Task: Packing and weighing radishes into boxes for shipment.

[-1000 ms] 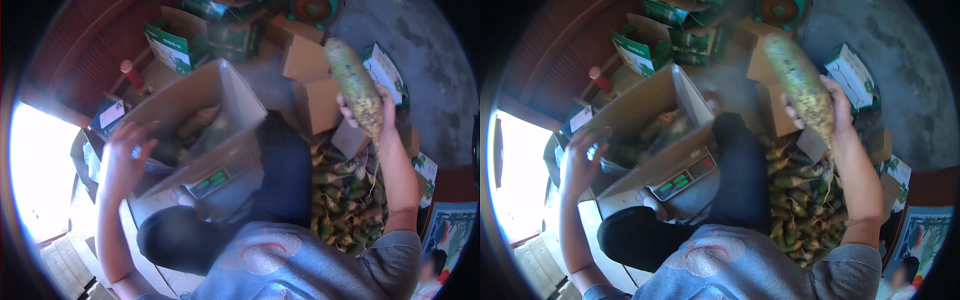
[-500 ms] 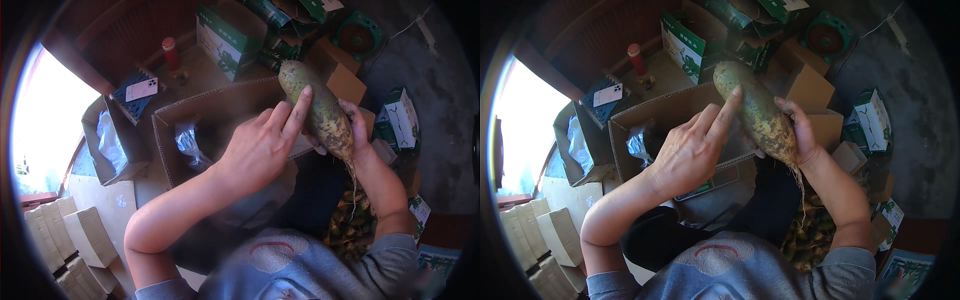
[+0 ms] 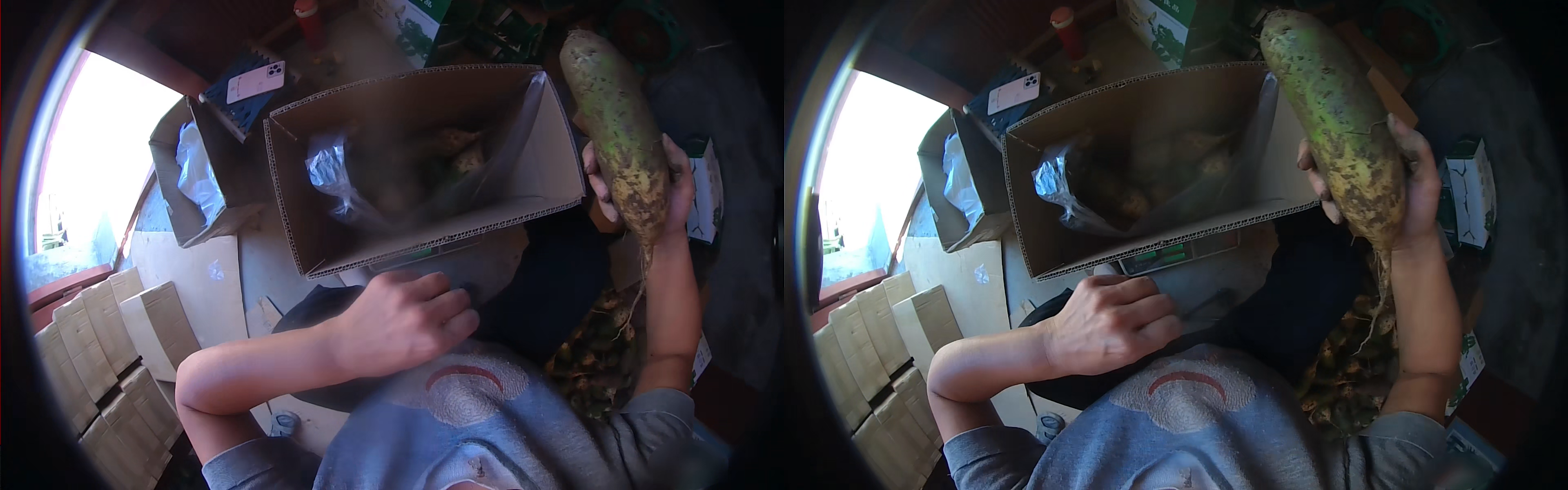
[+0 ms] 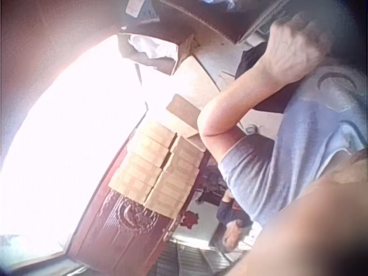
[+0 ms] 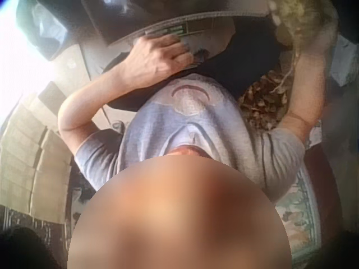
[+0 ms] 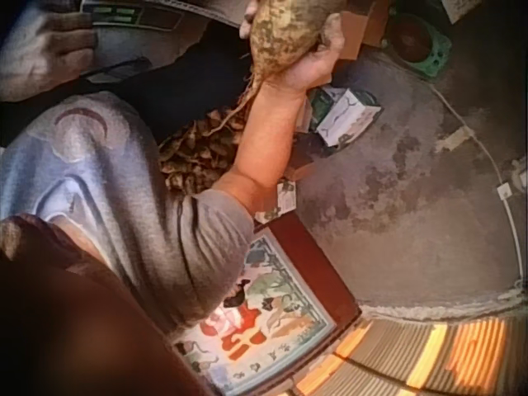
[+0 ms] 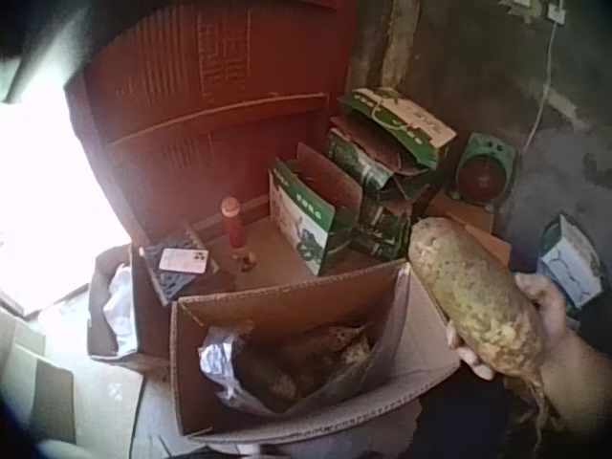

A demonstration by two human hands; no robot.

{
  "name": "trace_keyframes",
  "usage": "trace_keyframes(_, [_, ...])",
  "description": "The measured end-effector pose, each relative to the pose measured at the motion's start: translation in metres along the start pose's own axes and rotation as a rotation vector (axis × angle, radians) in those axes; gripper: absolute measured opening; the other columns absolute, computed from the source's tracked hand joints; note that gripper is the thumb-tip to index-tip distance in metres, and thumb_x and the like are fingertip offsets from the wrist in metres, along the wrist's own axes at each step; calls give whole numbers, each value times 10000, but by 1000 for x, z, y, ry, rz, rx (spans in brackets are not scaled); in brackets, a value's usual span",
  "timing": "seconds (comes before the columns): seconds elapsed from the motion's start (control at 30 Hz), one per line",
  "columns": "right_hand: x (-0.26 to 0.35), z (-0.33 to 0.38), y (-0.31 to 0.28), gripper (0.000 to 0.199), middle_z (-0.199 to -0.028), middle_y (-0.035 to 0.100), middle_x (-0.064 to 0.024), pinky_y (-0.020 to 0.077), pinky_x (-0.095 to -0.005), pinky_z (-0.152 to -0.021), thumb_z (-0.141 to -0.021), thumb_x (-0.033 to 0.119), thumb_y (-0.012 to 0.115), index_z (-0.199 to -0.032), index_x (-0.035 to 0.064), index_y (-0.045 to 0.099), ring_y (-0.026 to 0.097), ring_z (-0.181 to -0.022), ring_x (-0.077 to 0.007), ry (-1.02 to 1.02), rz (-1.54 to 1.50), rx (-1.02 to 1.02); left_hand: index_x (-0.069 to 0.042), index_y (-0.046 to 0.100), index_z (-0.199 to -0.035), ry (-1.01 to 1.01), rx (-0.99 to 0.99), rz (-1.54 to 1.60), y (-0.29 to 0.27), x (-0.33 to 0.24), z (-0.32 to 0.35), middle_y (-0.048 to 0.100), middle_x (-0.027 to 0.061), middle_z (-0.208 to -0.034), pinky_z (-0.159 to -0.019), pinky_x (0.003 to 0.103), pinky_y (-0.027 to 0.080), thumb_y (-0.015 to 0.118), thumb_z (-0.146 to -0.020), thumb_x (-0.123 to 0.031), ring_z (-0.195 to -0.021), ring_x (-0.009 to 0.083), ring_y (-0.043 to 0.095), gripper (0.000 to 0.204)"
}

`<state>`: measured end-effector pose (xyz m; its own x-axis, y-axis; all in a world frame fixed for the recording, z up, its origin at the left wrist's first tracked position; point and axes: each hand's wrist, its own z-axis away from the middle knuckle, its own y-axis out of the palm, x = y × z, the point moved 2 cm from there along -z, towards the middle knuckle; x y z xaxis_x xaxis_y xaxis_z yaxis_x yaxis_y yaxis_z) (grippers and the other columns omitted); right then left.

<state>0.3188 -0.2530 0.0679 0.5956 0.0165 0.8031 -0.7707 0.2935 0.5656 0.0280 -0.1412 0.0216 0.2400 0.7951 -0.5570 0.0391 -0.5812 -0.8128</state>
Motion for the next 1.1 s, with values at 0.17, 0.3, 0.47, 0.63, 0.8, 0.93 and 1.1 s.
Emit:
trace_keyframes(0.17, [31,-7,-4,683,-1101,590,-288,595,-286,-589,-960,446,493,-1363,-100,414,676,-845,-244,-2,506,-69,-126,654,-1244,-53,102,-115,13,-1,4,664,47,-1212,-953,393,525,628,-854,-175,-1190,243,605,394])
trace_keyframes(0.3, [35,-45,14,666,-1122,641,-222,572,-332,-785,-867,355,620,-1357,-70,468,680,-956,-217,-94,1057,-32,-96,668,-1187,-130,-14,-345,-59,22,-1,688,69,-1162,-1012,451,479,668,-807,-107,-1202,257,603,380])
trace_keyframes(0.47, [-1,-137,73,713,-1086,682,-188,520,-415,-895,-764,322,711,-1336,-47,501,670,-1040,-268,507,1750,403,-79,715,-982,-317,176,-569,-61,88,4,708,87,-1042,-1171,506,336,660,-767,-31,-1127,260,639,227])
trace_keyframes(0.63, [-119,-203,64,604,-1119,684,-159,507,-460,-909,-782,327,755,-1267,28,554,652,-1057,-359,618,2253,986,-130,731,-805,-200,276,-362,-45,114,16,623,21,-821,-1139,482,387,685,-709,-68,-892,169,662,124])
trace_keyframes(0.8, [-207,-226,10,666,-1250,617,-136,484,-465,-972,-790,319,759,-1360,73,520,567,-1215,-342,634,2455,1183,-165,743,-830,-229,199,-222,-44,131,33,564,6,-787,-1099,478,432,696,-703,-111,-859,161,658,145])
trace_keyframes(0.93, [-229,-215,-38,671,-1416,476,-159,374,-510,-1110,-830,259,707,-1447,144,470,390,-1372,-387,367,2343,1139,-168,762,-851,-162,200,-216,-39,139,40,551,-1,-784,-1070,477,464,718,-677,-134,-830,151,643,183])
trace_keyframes(1.1, [-238,-205,-46,621,-1535,343,-168,267,-570,-1169,-868,194,675,-1452,175,466,290,-1444,-368,243,2237,1181,-167,767,-835,-143,163,-181,-33,138,45,557,-4,-788,-1064,480,472,732,-652,-136,-817,145,635,189])
